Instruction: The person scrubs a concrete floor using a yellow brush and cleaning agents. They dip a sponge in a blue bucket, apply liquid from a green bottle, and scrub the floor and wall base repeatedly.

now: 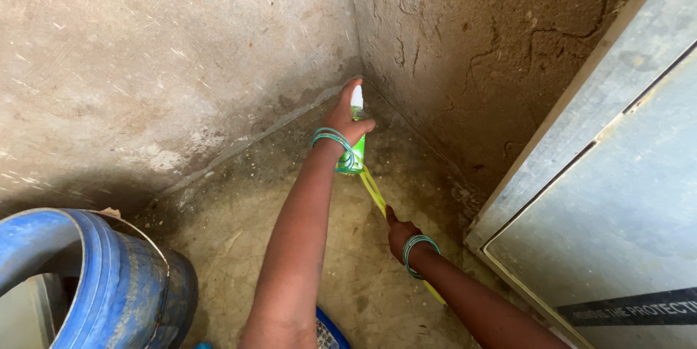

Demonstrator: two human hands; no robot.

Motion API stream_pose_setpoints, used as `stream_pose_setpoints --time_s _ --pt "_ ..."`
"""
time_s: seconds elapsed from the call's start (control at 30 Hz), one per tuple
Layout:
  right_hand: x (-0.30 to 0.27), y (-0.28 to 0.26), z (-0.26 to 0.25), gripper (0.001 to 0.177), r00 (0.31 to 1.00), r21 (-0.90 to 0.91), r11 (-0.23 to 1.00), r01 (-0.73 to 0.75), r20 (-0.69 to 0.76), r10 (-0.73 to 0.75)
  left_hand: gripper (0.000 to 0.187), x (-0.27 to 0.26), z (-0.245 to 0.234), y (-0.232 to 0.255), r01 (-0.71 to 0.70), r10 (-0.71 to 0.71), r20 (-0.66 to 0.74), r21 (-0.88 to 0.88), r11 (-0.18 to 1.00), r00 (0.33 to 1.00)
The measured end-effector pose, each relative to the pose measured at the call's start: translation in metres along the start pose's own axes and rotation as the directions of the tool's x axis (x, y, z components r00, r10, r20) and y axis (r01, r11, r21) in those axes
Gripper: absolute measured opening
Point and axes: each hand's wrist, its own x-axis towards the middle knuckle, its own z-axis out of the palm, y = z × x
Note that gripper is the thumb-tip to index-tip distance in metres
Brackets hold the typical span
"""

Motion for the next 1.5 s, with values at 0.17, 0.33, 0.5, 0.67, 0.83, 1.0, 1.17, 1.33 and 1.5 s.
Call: stream_pose_setpoints --time_s 0.17,0.33,0.5,0.67,0.83,1.0,1.17,1.33,1.5 --pt "0.006 0.003 0.004 0.076 1.0 -0.029 1.0 0.009 0.001 -0.009 0.097 0.006 0.004 0.006 0.2 -0.207 0.077 0.09 0.976 0.975" --pt "0.003 0.002 0.002 0.079 1.0 0.007 1.0 0.005 0.006 -0.005 0.087 0.013 0.008 0.01 0.213 -0.242 0.115 0.225 0.951 0.963" --pt "0.002 0.002 0.001 0.076 1.0 0.016 1.0 0.005 0.0 -0.005 0.076 0.019 0.012 0.011 0.14 -0.173 0.104 0.264 0.954 0.979" --pt "0.002 0.004 0.002 0.076 0.999 0.018 1.0 0.022 -0.023 -0.022 0.082 0.015 0.013 0.02 0.194 -0.243 0.109 0.337 0.921 0.964" --pt "-0.003 0.0 -0.006 0.072 1.0 0.027 0.999 -0.018 0.012 0.017 0.081 0.018 0.019 0.021 0.178 -0.252 0.137 0.404 0.897 0.958" --pt "-0.002 0.001 -0.007 0.074 1.0 -0.008 1.0 -0.002 0.01 0.003 0.074 0.026 0.023 0.021 0.103 -0.21 0.153 0.518 0.849 0.966" --pt "0.002 0.005 -0.003 0.073 1.0 0.003 1.0 0.019 -0.012 -0.019 0.082 0.02 0.019 0.032 0.157 -0.259 0.156 0.475 0.866 0.953" --pt "0.005 0.004 -0.004 0.079 1.0 -0.032 0.999 0.012 0.022 -0.011 0.083 0.021 0.015 0.044 0.153 -0.257 0.162 0.476 0.866 0.953" --pt "0.008 0.006 -0.003 0.076 1.0 0.034 0.999 0.019 -0.018 -0.018 0.075 0.027 0.017 0.054 0.137 -0.251 0.137 0.552 0.823 0.958"
